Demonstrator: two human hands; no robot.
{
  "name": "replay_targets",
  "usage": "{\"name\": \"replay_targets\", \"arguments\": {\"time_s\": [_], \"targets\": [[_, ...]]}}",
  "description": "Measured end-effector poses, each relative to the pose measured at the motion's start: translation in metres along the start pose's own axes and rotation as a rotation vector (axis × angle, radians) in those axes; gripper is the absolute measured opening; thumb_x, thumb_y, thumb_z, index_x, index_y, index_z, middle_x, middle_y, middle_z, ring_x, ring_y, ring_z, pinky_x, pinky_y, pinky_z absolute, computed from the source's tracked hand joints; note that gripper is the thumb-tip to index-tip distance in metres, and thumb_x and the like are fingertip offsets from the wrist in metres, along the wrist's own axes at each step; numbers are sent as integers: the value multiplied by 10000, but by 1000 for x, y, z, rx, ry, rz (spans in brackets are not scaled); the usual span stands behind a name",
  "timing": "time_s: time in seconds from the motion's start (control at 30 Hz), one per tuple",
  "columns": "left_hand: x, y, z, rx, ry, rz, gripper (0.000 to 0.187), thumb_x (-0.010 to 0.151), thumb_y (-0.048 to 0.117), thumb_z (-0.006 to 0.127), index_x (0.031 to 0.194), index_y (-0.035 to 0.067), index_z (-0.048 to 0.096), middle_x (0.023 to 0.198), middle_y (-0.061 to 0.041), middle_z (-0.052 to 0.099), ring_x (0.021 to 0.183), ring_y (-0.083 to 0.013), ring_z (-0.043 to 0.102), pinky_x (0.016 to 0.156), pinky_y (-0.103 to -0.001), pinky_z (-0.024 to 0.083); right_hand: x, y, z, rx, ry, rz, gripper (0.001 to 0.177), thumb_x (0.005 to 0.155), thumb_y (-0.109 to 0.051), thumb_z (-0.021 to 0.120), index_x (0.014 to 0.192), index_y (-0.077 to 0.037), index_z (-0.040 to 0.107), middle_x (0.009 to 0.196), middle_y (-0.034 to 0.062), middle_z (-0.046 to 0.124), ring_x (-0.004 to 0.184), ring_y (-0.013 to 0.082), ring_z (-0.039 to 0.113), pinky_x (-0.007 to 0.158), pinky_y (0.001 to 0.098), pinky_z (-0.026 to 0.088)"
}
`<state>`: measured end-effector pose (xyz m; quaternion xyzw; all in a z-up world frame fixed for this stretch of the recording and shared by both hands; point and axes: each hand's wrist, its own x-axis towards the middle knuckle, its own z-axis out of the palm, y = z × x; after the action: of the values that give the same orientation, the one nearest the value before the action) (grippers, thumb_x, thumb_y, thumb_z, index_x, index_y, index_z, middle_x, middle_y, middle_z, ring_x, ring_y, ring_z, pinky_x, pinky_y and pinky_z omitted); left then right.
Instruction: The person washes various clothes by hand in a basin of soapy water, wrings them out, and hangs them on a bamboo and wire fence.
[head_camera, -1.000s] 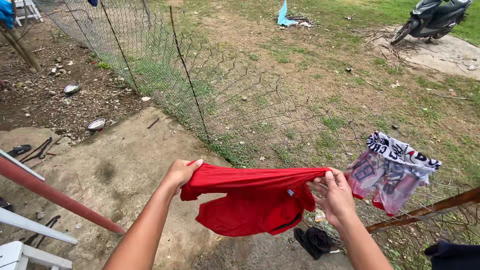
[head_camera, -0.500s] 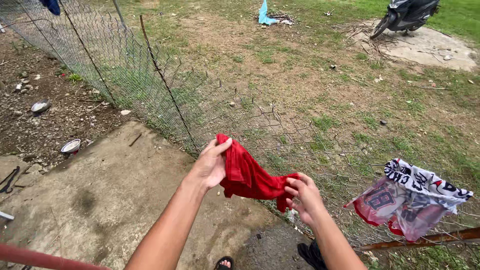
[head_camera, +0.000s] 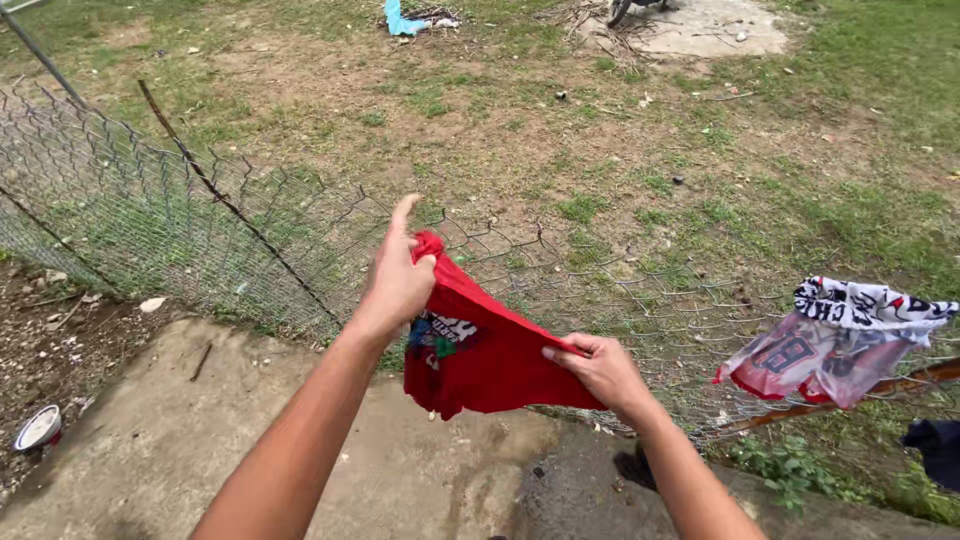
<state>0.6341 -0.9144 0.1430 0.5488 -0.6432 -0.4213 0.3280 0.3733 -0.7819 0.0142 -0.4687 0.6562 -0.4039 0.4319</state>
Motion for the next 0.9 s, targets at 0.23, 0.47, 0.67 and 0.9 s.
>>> {"name": "replay_targets", "arguments": {"time_s": [0.23,0.47,0.67,0.9], "targets": [[63,-40,7,487,-202,158,258,812,-54,615,897,72,823,893,-91,776,809,-175,705,764,-377,554,1,-43,-73,-161,228,-68,258,920,-271,701,1127,-151,797,930,-10,796,813,101,707,724,282,572],[75,-32,83,317,-727,5,409,963,283,550,898,-38,796,859,-155,770,789,-211,626,760,-393,499,-33,-40,-108,-286,420,-240,212,960,-218,689,1111,-95,774,972,34,754,902,115,708,799,294,559],[37,29,184,625,-1227,73,482,942,508,683,1060,60,814,750,-66,669,698,-183,496,687,-385,406,-157,4,-167,-151,575,-172,203,1004,-210,668,1126,-72,754,990,8,763,934,99,672,849,278,544],[-39,96,345,572,-1444,306,378,944,376,735,991,1,751,626,-78,594,531,-172,488,519,-331,405,-371,-9,-198,-167,1014,54,222,998,-261,659,1121,-115,772,997,-5,770,936,85,687,851,280,555]]}}
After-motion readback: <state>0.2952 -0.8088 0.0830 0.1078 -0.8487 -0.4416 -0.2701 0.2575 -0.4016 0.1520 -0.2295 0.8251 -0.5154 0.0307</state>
